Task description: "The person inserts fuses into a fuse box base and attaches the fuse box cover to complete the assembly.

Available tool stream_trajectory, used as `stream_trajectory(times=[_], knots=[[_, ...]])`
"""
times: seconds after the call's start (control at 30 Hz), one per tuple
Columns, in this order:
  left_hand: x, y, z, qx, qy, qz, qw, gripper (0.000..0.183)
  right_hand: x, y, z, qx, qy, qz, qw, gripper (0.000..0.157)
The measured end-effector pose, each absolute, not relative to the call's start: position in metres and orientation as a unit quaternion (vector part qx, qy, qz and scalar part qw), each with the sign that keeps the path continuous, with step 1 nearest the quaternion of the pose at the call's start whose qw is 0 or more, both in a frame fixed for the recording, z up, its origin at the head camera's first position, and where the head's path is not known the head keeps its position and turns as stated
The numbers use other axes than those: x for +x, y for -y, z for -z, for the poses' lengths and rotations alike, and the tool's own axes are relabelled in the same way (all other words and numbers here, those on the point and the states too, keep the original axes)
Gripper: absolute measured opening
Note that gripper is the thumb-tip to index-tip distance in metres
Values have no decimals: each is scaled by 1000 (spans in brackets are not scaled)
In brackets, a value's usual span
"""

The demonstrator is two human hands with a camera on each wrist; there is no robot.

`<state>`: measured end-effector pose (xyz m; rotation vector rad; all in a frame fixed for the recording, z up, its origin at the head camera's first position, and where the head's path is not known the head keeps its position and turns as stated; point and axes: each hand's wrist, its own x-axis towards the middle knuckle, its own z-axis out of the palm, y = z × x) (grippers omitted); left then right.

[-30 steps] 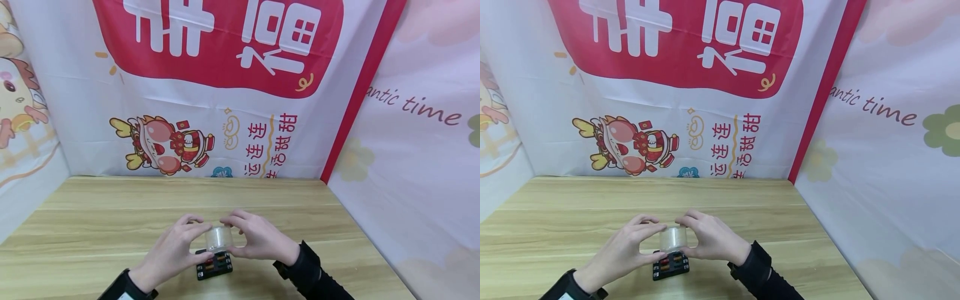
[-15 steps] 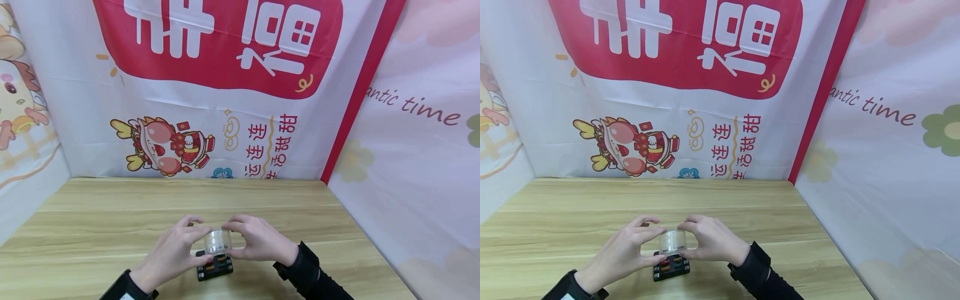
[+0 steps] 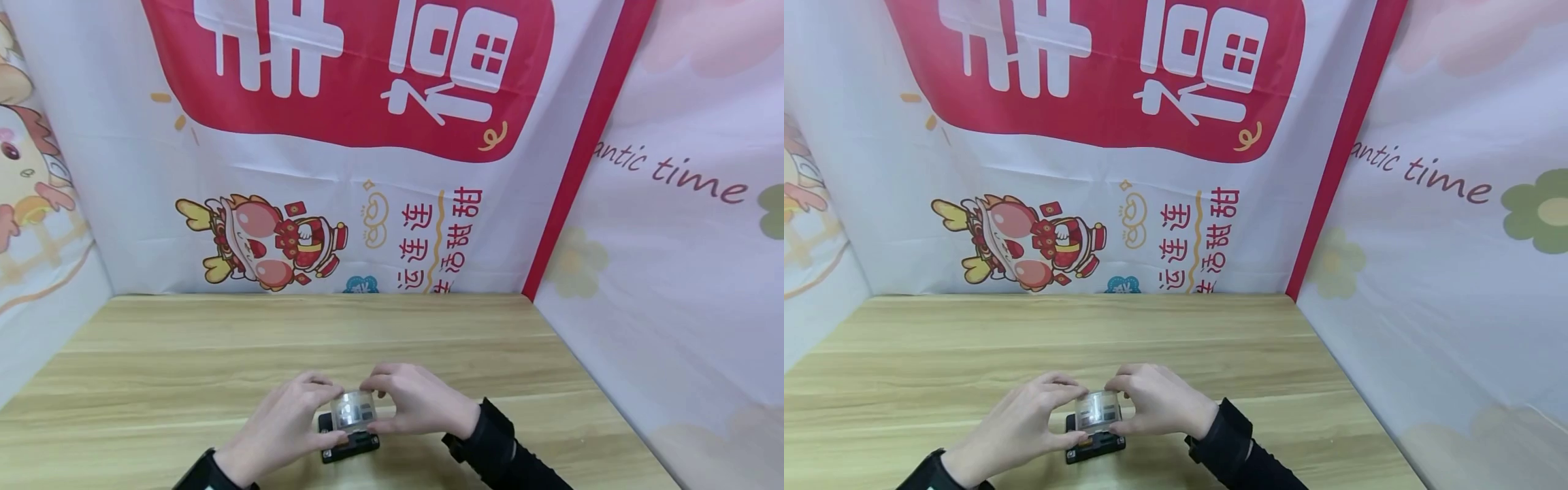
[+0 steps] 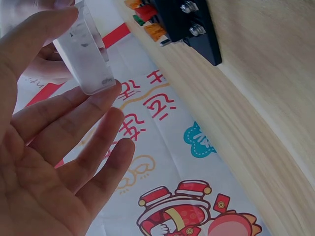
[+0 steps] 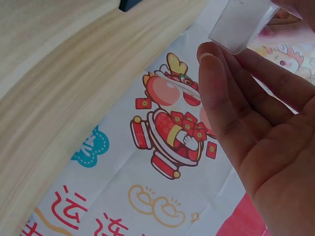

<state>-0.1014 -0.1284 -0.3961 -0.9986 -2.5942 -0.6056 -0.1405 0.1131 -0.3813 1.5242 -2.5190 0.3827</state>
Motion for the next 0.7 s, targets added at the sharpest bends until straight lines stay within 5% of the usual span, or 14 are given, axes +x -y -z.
stream_trajectory(times=[0.7], knots=[[-101,127,402,-349,915,186,85,43,-137,-105,392,505,856,-94,53,44]])
